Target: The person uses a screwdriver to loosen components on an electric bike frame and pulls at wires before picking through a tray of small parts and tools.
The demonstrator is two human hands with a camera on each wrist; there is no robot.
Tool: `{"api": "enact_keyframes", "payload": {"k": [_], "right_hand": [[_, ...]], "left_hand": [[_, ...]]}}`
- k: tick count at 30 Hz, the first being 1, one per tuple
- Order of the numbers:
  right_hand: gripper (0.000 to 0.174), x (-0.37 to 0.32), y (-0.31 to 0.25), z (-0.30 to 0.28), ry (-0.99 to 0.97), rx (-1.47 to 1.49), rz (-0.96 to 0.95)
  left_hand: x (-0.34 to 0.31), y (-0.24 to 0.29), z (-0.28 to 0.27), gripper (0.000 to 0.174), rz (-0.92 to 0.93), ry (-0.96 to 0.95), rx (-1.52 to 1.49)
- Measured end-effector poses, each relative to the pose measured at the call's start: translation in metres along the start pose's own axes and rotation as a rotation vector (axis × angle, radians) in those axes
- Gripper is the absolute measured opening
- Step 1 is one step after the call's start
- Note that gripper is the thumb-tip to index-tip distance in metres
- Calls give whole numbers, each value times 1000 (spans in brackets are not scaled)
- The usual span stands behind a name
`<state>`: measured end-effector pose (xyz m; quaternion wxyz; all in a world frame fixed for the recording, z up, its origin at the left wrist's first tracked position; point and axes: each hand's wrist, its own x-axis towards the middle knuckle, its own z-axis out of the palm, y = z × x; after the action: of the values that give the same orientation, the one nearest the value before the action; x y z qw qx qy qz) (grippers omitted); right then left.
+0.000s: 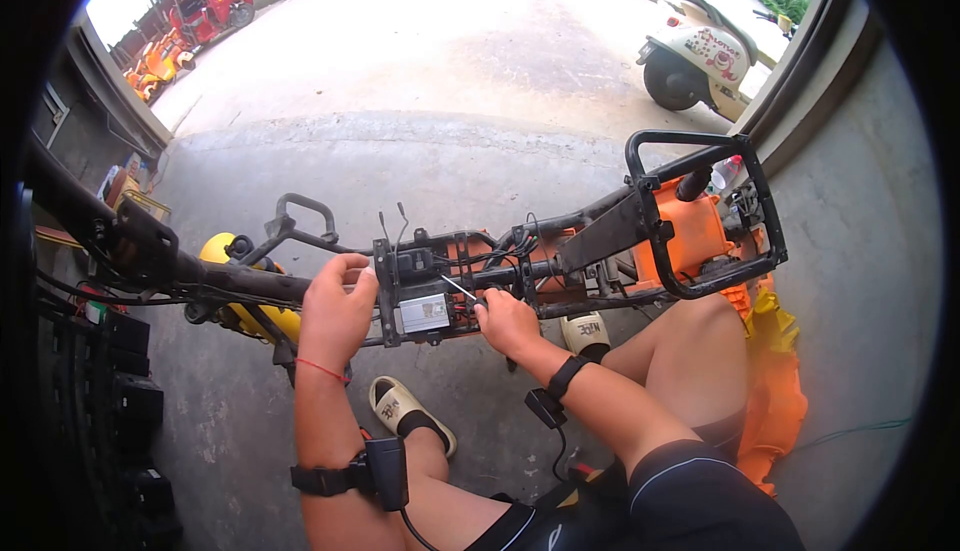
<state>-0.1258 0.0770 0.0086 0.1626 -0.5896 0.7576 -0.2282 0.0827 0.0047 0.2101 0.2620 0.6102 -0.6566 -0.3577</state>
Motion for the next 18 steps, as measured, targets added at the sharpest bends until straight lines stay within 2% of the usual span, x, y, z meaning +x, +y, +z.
{"api": "enact_keyframes", "payload": {"k": [7,9,18], "right_hand": [[26,-2,-1,-5,-3,-15,10],[29,-2,-1,-8,-60,-17,81],[30,-2,-6,-18,-60,20,84]], "left_hand": [[-1,2,0,33,-11,2,23],[0,2,1,33,-19,-13,40],[7,-9,7,32,-12,-8,41]]}}
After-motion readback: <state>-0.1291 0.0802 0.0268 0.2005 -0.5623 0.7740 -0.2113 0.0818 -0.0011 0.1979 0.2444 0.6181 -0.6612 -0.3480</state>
